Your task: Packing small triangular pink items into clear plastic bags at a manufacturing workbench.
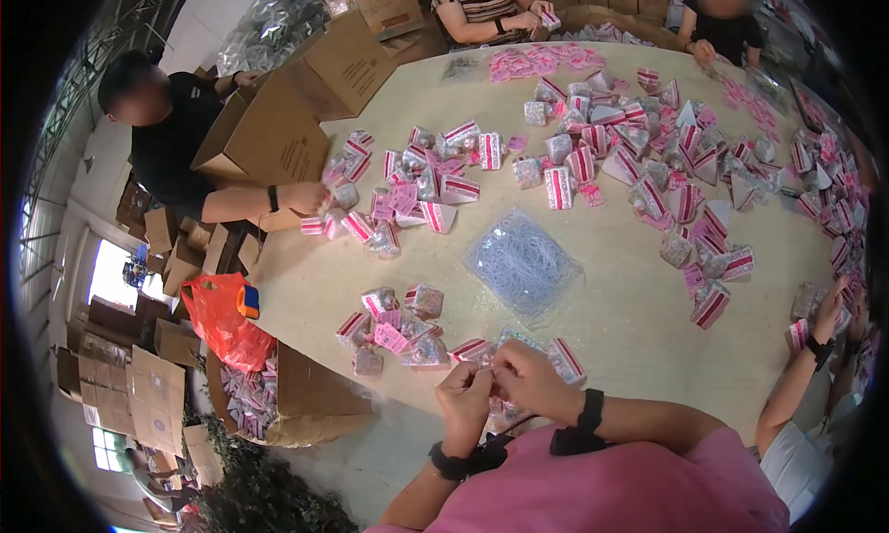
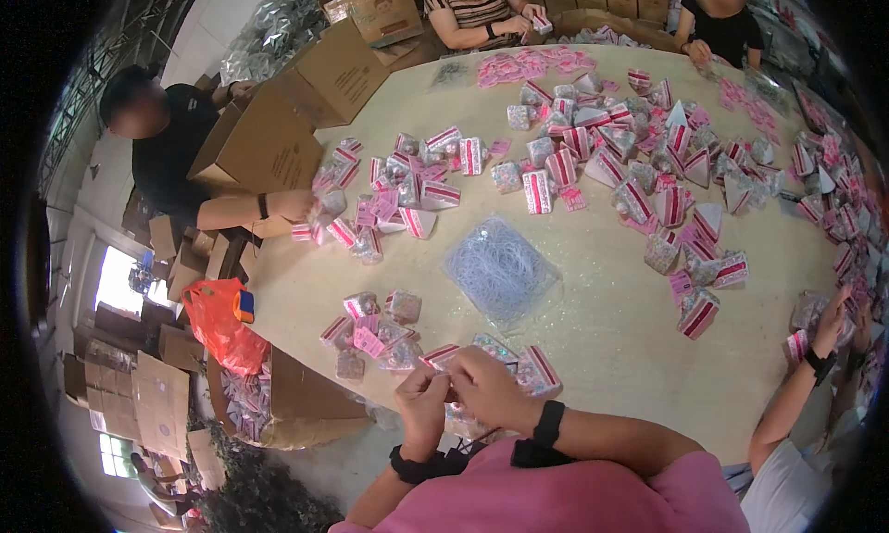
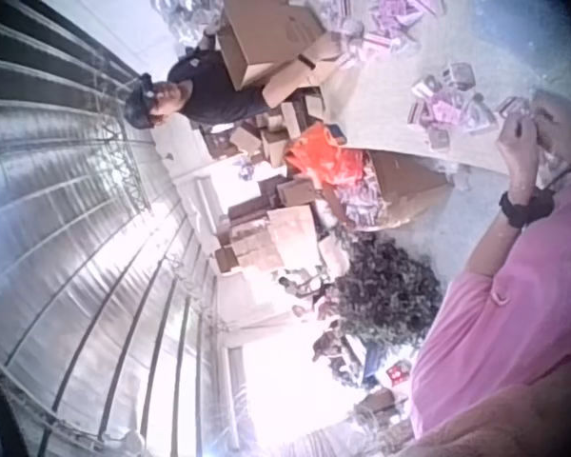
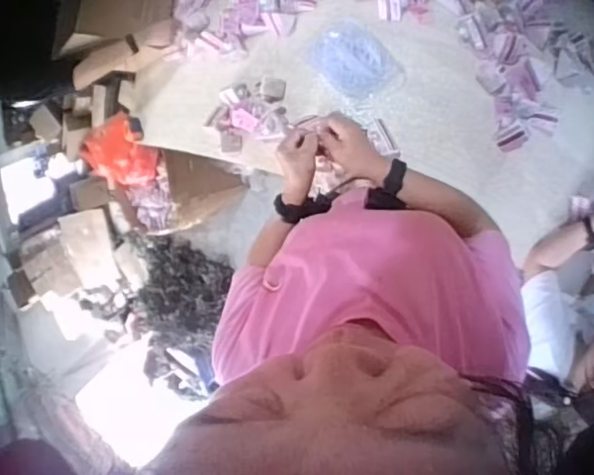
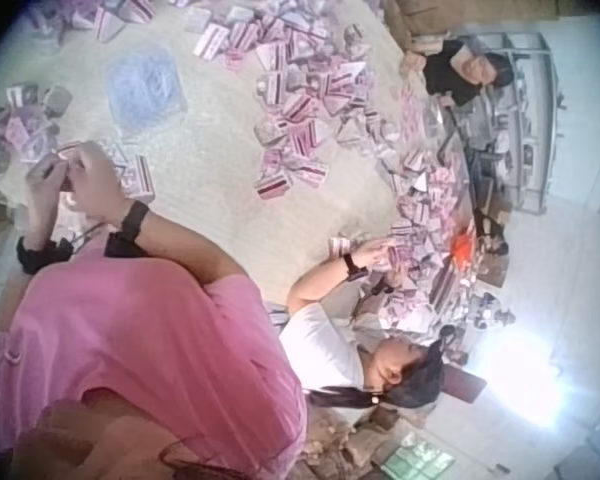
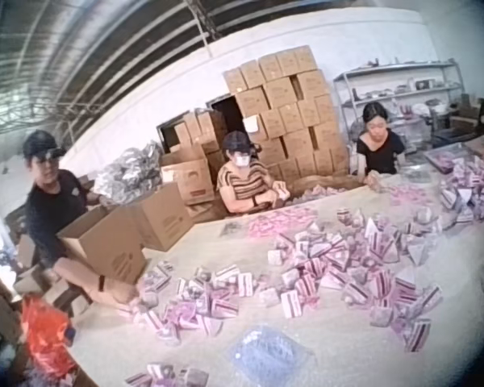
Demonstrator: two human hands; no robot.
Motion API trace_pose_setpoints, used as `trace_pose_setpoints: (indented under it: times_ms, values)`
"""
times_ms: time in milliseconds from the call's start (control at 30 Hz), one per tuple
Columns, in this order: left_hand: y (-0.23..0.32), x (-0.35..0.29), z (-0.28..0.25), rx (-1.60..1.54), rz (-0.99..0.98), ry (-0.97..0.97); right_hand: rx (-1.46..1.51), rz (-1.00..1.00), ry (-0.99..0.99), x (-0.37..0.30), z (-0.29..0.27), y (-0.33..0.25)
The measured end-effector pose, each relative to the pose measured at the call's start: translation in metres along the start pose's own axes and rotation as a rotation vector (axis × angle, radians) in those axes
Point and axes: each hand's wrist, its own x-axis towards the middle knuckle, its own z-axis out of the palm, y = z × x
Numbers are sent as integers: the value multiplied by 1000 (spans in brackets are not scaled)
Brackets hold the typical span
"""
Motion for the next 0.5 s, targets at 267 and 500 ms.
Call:
trace_pose_setpoints:
  times_ms: [267,500]
  values:
    - [6,0,3,-72,-111,-50,491,441,-105,3,-9,4]
    - [12,7,0,-277,-234,-80,205,180,-71,4,-4,13]
